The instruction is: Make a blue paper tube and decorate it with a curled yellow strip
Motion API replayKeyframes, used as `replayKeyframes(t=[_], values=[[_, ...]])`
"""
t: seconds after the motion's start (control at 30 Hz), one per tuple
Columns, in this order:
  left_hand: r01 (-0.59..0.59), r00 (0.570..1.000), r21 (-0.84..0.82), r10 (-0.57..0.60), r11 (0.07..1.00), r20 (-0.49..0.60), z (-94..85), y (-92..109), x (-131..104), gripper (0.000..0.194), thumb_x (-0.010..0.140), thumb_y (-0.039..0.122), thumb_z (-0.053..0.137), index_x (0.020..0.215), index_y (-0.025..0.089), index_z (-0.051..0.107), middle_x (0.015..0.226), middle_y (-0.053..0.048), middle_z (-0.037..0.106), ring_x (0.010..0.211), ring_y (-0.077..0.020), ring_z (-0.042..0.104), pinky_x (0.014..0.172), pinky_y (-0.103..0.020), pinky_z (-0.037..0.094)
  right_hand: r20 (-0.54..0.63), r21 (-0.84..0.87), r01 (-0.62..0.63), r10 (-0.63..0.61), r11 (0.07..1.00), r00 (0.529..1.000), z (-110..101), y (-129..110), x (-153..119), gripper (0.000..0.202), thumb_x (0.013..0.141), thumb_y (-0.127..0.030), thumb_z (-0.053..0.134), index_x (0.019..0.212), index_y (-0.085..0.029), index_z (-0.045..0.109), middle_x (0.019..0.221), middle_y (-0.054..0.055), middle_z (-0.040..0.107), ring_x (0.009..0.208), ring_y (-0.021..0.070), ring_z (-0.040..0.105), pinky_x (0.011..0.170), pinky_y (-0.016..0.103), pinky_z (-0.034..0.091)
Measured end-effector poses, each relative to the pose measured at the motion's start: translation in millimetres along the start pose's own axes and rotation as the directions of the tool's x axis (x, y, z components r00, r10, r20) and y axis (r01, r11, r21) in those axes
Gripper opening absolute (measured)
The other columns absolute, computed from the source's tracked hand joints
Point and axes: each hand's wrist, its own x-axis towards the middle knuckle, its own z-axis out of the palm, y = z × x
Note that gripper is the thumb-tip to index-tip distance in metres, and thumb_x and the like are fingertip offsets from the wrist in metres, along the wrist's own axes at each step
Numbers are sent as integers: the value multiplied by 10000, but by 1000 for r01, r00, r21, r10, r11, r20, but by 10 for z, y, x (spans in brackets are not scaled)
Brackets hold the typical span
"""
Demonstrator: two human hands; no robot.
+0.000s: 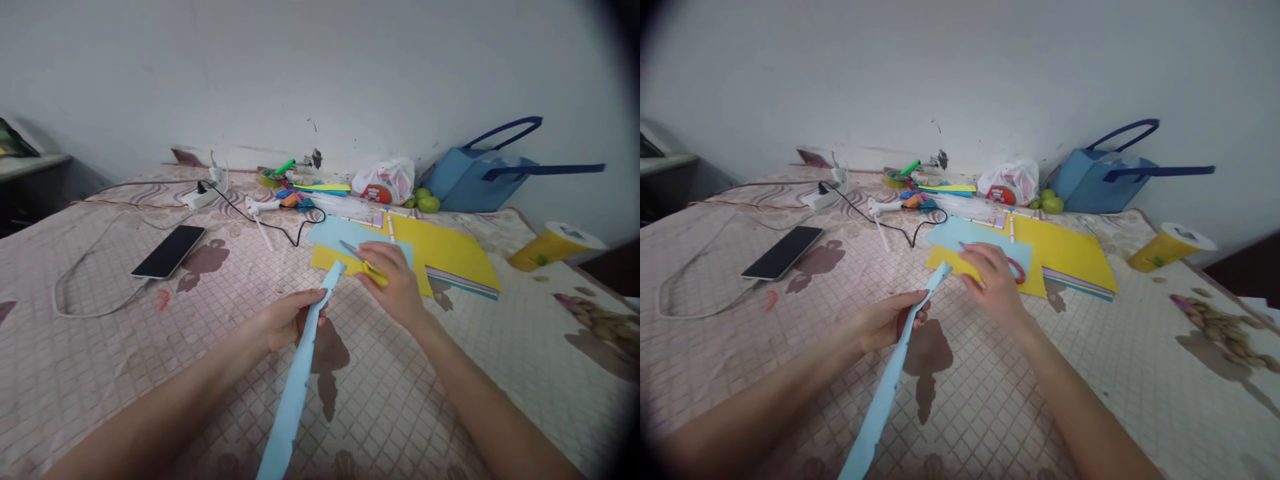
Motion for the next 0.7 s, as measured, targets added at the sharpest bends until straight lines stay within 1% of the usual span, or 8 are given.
replayKeyframes(t=[0.03,0.1,0.2,0.33,0.4,0.53,0.63,0.7], values=[[3,1000,3,-3,1000,-1,0,1,0,113,799,226,609,753,124,597,606,-5,553,499,-74,553,455,-147,459,20,42,92,-93,995,995,6,-101,15,305,821,-229,568,1124,-265,574,1207,69,570,1158,243,473,962,448,386],[0,1000,8,0,1000,-3,-1,0,-1,117,808,224,596,755,120,599,603,-7,557,493,-73,554,454,-147,457,40,82,194,-197,978,980,39,-227,24,279,827,-201,561,1092,-285,589,1211,50,577,1183,241,458,964,467,386],[6,1000,24,-6,1000,-3,-3,-13,-2,116,811,212,592,749,114,594,606,-2,558,487,-70,551,457,-151,459,3,96,240,-242,966,970,107,-252,2,247,825,-182,570,1048,-282,608,1140,39,622,1140,236,494,924,475,417],[-16,999,22,15,1000,45,-2,-50,3,79,814,192,592,792,116,596,622,-1,565,516,-75,560,496,-166,478,-66,111,270,-264,956,962,158,-224,-37,205,796,-161,611,974,-259,635,957,30,680,963,217,575,834,427,461],[-48,997,15,47,999,60,3,-68,3,81,812,197,599,793,118,594,629,-5,578,527,-82,569,514,-178,485,-78,126,219,-210,968,975,168,-266,-47,160,800,-156,602,922,-249,647,875,31,681,869,202,591,788,401,470],[-116,993,6,116,993,36,27,-89,-4,100,758,170,665,729,117,586,611,4,581,515,-72,564,541,-174,481,-70,229,34,-19,973,997,181,-441,-49,125,822,-154,555,854,-230,650,788,37,650,782,180,589,706,345,483],[-152,988,2,152,988,31,46,-103,0,124,734,184,693,717,110,594,608,-3,588,514,-79,564,535,-183,479,-49,294,-93,112,951,992,191,-554,-42,139,822,-139,533,833,-225,641,777,29,635,768,165,584,689,316,482],[-165,986,-34,166,986,14,55,-114,10,116,738,184,690,725,104,607,606,-3,591,519,-82,569,549,-190,489,-39,306,-141,160,941,986,197,-592,-36,137,812,-125,535,823,-219,635,783,26,631,773,160,581,700,308,477]])
